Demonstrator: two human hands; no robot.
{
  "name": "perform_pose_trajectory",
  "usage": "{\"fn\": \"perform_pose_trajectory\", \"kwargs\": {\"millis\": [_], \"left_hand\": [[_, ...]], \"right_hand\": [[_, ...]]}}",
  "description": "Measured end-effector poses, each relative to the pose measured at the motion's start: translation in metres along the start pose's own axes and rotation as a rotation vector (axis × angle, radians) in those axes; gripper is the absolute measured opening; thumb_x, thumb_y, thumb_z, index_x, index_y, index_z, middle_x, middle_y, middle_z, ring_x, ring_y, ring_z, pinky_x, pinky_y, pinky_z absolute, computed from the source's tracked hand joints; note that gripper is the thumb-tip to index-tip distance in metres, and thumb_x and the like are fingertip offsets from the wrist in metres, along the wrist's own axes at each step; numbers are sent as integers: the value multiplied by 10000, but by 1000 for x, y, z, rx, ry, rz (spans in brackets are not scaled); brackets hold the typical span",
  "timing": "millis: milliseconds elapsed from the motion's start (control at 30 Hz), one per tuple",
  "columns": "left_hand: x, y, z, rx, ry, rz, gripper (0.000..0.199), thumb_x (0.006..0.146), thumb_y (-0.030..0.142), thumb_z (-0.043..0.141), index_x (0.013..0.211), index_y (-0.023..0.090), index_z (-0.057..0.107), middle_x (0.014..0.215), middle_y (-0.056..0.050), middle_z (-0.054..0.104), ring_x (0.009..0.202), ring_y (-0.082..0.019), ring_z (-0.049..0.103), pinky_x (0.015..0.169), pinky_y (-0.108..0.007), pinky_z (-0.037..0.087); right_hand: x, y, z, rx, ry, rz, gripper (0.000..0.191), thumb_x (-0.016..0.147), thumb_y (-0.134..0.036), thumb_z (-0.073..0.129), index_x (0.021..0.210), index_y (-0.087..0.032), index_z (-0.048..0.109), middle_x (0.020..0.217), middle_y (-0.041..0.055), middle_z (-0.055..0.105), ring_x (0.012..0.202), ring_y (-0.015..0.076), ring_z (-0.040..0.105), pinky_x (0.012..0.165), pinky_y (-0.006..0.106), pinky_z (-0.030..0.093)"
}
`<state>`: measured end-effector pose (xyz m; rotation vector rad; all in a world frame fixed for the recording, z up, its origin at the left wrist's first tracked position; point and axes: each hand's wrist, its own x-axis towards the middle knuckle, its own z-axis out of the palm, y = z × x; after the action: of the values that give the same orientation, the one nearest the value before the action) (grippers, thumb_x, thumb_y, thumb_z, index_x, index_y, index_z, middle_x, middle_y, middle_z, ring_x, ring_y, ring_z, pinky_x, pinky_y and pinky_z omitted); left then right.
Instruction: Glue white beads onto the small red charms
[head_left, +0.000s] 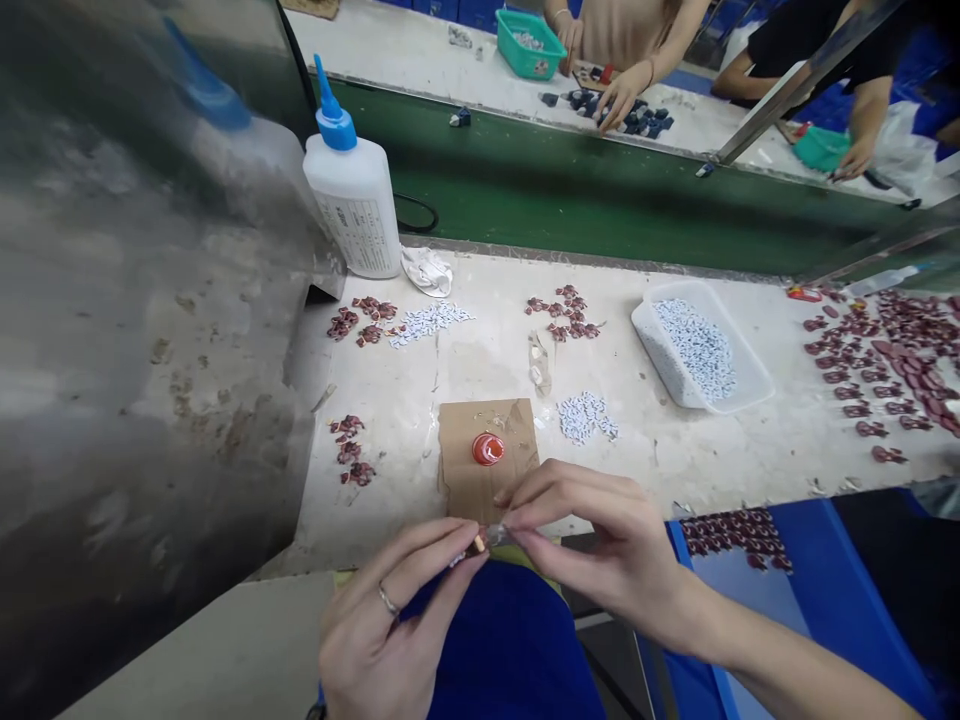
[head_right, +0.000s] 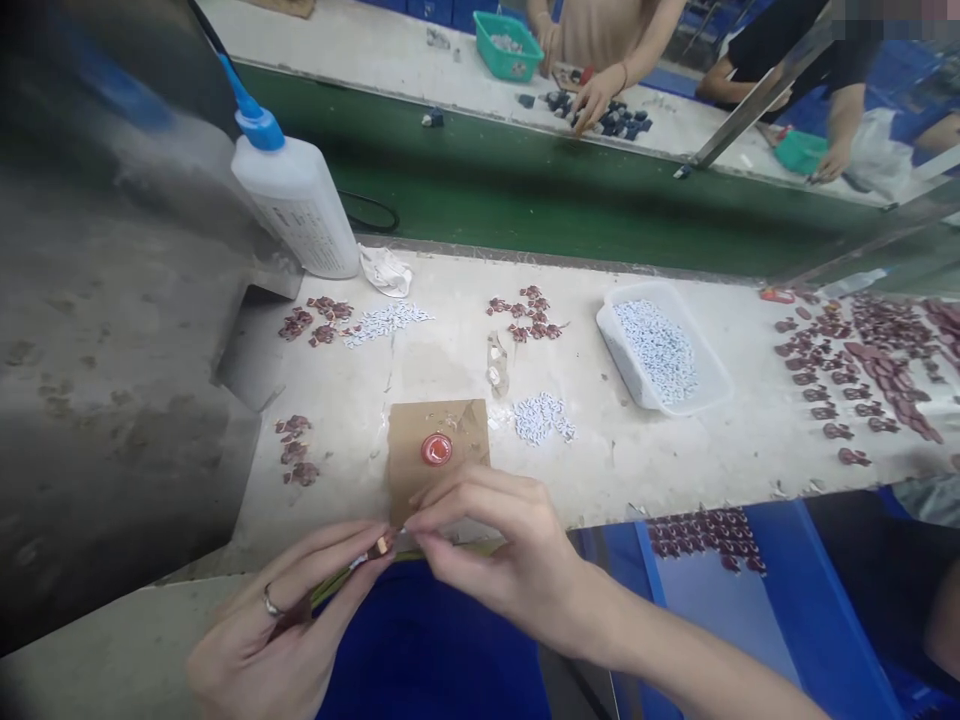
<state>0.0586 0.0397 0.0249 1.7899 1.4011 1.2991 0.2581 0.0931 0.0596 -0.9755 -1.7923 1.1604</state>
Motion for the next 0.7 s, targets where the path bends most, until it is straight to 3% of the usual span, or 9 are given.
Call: {"fn": "perform_pose_trajectory", "kwargs": {"millis": [367,700], "left_hand": [[3,0,0,-23,-19,-9,385,822,11,751,1125,247,709,1084,63,743,951,-23,726,962,-75,586],[2,2,4,-138,1,-129,364,812,25,766,1071,279,741,1029,55,757,897,-70,746,852,-124,637]], "right_hand": [[1,-3,4,6,-70,58,150,936,-104,688,1028,-204,750,952,51,788,842,159,747,734,294,629],[-5,-10,4,-385,-94,-216,279,1008,-101,574,1250,-188,683,1022,87,774,885,170,762,756,261,664]]}}
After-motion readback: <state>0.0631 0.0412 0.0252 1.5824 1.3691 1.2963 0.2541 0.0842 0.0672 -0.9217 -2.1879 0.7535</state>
